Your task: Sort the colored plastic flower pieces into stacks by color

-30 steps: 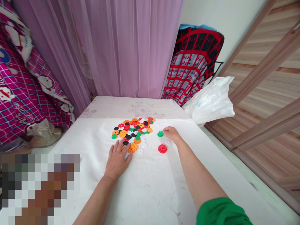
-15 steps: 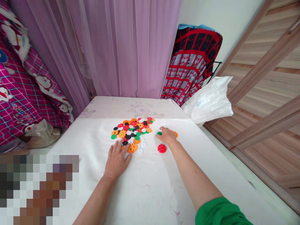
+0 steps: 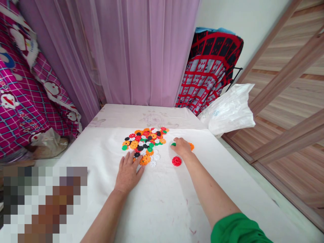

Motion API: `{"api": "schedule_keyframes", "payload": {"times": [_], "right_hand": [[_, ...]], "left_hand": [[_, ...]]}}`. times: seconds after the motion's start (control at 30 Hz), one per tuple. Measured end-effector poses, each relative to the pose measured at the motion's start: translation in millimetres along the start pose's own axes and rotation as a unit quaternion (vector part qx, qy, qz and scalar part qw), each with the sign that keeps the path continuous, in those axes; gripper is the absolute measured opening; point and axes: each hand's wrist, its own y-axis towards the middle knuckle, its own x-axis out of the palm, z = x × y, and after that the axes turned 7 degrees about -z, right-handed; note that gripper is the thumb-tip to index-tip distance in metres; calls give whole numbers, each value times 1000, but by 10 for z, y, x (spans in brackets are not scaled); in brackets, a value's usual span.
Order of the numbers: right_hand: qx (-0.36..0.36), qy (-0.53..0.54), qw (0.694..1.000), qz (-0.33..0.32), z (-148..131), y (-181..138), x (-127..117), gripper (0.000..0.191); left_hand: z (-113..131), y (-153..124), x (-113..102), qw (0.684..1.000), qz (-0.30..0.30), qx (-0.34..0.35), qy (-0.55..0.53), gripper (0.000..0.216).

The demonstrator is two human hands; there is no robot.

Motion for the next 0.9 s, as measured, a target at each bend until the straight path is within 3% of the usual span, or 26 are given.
{"api": "schedule_keyframes", "payload": {"times": [0.13,0.27,0.57,0.73,0.9], "right_hand": [[-81,13,995,56,-230,-72,-59,28],[-192,45,979,52,-583,-92,13,22],[-158,36,986,32,-983,-55,187,24],[-125,116,985,29,-824,-22,110,32],[-68,145,985,57,-205,-4,-35,34]], "left_hand": [[7,0,-5,1000,-1,1,4,44],[13,-4,-16,1000,-2,-1,11,44],[7,-2,-14,1000,-7,0,14,44],[7,-6,-16,1000,-6,2,16,44],[24,-4,-29,1000,-9,0,8,44]]}}
